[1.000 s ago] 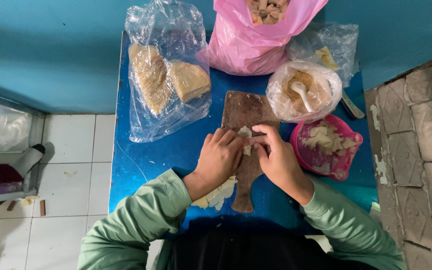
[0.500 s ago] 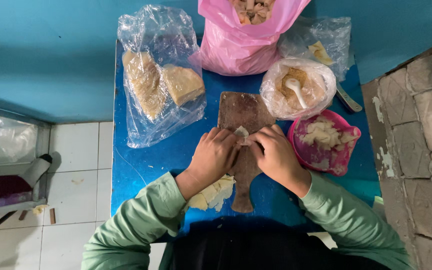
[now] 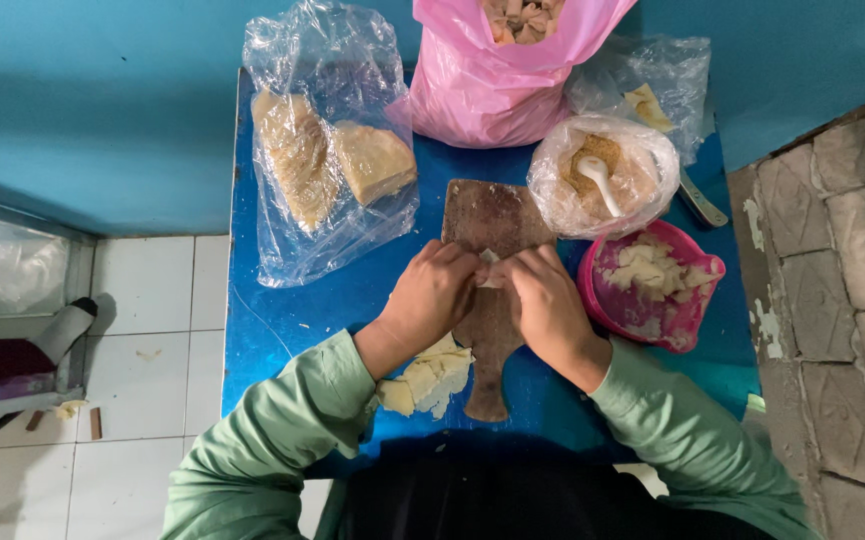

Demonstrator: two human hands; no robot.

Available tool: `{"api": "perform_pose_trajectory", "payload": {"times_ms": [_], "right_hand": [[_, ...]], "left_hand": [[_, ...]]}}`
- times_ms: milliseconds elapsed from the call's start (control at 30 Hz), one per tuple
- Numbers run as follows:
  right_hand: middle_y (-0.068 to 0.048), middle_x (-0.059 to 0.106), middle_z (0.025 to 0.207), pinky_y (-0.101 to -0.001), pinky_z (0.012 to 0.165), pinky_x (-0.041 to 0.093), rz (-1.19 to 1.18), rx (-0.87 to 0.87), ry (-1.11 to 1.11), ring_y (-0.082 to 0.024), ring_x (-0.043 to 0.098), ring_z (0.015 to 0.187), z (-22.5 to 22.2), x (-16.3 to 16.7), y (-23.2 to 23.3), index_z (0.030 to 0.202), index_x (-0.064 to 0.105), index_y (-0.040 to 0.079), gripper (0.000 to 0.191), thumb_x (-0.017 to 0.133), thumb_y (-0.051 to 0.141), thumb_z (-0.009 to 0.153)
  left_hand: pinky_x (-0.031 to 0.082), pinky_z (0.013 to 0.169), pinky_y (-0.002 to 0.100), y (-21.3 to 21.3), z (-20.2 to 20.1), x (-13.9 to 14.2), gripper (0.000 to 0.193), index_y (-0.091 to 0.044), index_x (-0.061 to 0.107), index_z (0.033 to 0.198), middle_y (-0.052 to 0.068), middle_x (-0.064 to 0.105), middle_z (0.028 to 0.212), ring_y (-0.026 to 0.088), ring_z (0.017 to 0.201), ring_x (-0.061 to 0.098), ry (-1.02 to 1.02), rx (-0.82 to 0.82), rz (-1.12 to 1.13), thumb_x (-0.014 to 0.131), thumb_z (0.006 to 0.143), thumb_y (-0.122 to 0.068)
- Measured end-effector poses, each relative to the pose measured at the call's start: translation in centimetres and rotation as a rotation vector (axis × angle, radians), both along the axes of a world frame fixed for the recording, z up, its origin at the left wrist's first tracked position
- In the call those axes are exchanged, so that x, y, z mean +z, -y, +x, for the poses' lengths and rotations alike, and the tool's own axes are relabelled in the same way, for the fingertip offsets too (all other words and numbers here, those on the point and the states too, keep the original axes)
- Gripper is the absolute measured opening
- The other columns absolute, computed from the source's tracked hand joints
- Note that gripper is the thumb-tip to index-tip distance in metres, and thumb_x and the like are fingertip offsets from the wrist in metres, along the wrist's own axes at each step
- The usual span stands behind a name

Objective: The person tears and cuts pieces from a soft white food block by hand on a small wooden board, arranging the thin slices in a fanned pattern on the board and placing some pieces into a pink bowl. They occasionally reach into a plastic bag of fried pieces and a bag of brown powder on the table.

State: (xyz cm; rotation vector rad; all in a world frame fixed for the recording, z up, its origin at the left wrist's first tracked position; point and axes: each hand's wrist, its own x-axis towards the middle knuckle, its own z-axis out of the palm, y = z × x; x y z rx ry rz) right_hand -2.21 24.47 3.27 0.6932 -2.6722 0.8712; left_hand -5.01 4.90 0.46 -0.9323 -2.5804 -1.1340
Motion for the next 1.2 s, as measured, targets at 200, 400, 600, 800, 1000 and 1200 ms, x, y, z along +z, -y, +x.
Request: {"api": "perform_pose_trajectory", "payload": {"times_ms": [200, 400, 600, 800, 1000, 1200], "right_hand": [[-0.011, 0.065, 0.095, -0.0444, 0.083, 0.047, 0.047, -0.023, -0.005, -0.035, 0.056, 0.091, 0.4, -0.5, 0.2, 0.102, 0.071, 0.007, 0.010, 0.069, 0.005, 0.092], [-0.011, 0.069, 0.091, -0.0436, 0.083, 0.047, -0.087, -0.014, 0.144, -0.034, 0.062, 0.090, -2.0, -1.1, -0.7, 0.091, 0.069, 0.005, 0.005, 0.071, 0.003, 0.086], [-0.012, 0.068, 0.096, -0.0448, 0.086, 0.047, -0.064, -0.019, 0.079, -0.036, 0.061, 0.096, -1.8, -0.6, -0.5, 0.097, 0.067, 0.005, 0.014, 0.067, -0.002, 0.085], [-0.010, 0.068, 0.100, -0.0449, 0.087, 0.047, 0.009, 0.021, -0.020, -0.035, 0.057, 0.095, -0.6, 0.4, 0.1, 0.101, 0.071, 0.006, 0.015, 0.067, 0.000, 0.087], [-0.013, 0.065, 0.099, -0.0445, 0.085, 0.047, 0.027, -0.108, 0.005, -0.037, 0.056, 0.095, -1.3, -0.1, 0.5, 0.102, 0.071, 0.005, 0.016, 0.064, -0.002, 0.089], [-0.012, 0.066, 0.100, -0.0447, 0.087, 0.047, -0.015, -0.014, -0.019, -0.037, 0.057, 0.097, -1.1, -0.1, 0.3, 0.102, 0.069, 0.006, 0.021, 0.061, -0.004, 0.085]], "left_hand": [[0.050, 0.084, 0.045, -0.1, 0.1, -0.4, 0.021, -0.006, 0.067, 0.097, 0.012, 0.066, 0.096, 0.036, 0.096, 0.061, -0.069, -0.008, -0.074, 0.072, 0.077, -0.009], [0.054, 0.079, 0.045, -0.3, -1.5, -0.7, 0.011, -0.010, 0.070, 0.091, 0.011, 0.072, 0.093, 0.035, 0.090, 0.067, 0.254, 0.045, 0.064, 0.073, 0.081, -0.007], [0.051, 0.083, 0.045, -0.2, -2.1, -0.5, 0.014, -0.009, 0.068, 0.091, 0.013, 0.070, 0.095, 0.037, 0.093, 0.064, 0.082, -0.031, 0.037, 0.072, 0.079, -0.004], [0.050, 0.087, 0.045, 0.2, -1.5, -0.1, 0.026, -0.005, 0.065, 0.101, 0.012, 0.067, 0.099, 0.036, 0.096, 0.062, -0.049, -0.079, -0.050, 0.074, 0.078, -0.007], [0.050, 0.087, 0.044, 0.0, -1.7, -0.1, 0.026, -0.007, 0.069, 0.102, 0.013, 0.065, 0.098, 0.036, 0.097, 0.060, -0.065, -0.019, -0.121, 0.076, 0.077, -0.009], [0.050, 0.087, 0.043, 0.0, -1.5, -0.4, 0.031, -0.005, 0.070, 0.106, 0.011, 0.065, 0.100, 0.034, 0.097, 0.059, -0.098, -0.018, -0.094, 0.074, 0.076, -0.008]]}}
